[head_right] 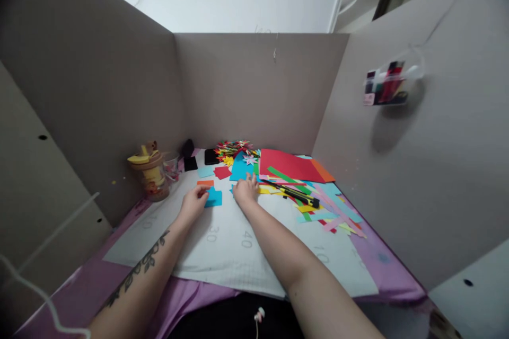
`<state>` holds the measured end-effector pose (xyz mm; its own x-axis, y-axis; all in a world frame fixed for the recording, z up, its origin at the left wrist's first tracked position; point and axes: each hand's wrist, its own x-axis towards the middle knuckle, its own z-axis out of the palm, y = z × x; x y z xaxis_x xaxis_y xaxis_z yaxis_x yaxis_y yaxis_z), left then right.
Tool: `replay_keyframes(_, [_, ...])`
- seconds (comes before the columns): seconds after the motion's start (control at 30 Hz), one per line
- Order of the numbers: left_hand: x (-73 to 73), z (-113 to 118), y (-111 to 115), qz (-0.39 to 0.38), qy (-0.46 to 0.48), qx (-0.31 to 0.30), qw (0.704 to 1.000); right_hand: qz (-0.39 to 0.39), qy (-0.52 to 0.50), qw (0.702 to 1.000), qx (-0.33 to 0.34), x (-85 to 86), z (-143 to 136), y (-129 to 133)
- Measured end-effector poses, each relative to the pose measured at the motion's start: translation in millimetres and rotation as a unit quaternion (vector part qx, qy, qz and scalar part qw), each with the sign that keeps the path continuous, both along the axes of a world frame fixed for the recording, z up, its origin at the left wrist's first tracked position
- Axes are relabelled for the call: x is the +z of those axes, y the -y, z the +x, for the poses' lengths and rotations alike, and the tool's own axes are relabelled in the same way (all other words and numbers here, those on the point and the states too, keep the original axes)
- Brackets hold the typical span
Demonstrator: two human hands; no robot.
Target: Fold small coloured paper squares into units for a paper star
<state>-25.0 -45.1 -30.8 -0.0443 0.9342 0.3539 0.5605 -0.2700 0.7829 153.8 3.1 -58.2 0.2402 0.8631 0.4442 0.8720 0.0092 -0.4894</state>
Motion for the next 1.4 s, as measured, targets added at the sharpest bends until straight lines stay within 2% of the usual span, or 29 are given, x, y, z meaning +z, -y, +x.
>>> replay_keyframes(0.07, [3.1,-7,-6,-0.005,-0.096,-0.039,0.995,-0.002,0.013,1.0,0.007,0.8,1,0])
replay_keyframes(0.13, [6.1,-11,-8,0.025,-0.179,-0.079,0.98,0.001,0.012,1.0,0.011,4.4,1,2])
replay_keyframes(0.2, [6.8,-12,-6,0.06,-0.239,-0.12,0.962,0.027,0.004,0.999,0.042,8.5,1,5])
replay_keyframes(0.3, [2.4,-12,-2,0.079,-0.287,-0.151,0.943,0.084,-0.007,0.981,0.173,11.3,2,17])
replay_keyframes(0.4, [-3.3,-11,0,0.082,-0.297,-0.14,0.941,0.098,0.007,0.941,0.323,9.4,4,37])
replay_keyframes(0.47, [-5.1,-9,0,0.085,-0.295,-0.138,0.942,0.085,0.017,0.919,0.385,8.1,6,50])
replay_keyframes(0.5, [-5.5,-8,0,0.082,-0.288,-0.135,0.945,0.079,0.016,0.916,0.394,7.9,7,54])
replay_keyframes(0.7, [-3.7,-7,-1,0.071,-0.243,-0.12,0.96,0.063,-0.01,0.921,0.384,8.2,14,60])
replay_keyframes(0.83, [4.4,-3,7,0.124,-0.223,-0.098,0.962,0.071,-0.051,0.926,0.366,8.2,14,58])
replay_keyframes(1.0, [9.8,10,23,0.149,-0.187,-0.142,0.961,0.111,-0.052,0.918,0.376,15.3,14,61])
replay_keyframes(1.2, [-0.4,15,20,0.086,-0.067,-0.126,0.986,0.063,-0.1,0.937,0.33,19.7,16,67])
replay_keyframes(1.4, [-1.2,15,17,0.029,0.041,-0.134,0.99,0.052,-0.199,0.926,0.317,20.2,15,75])
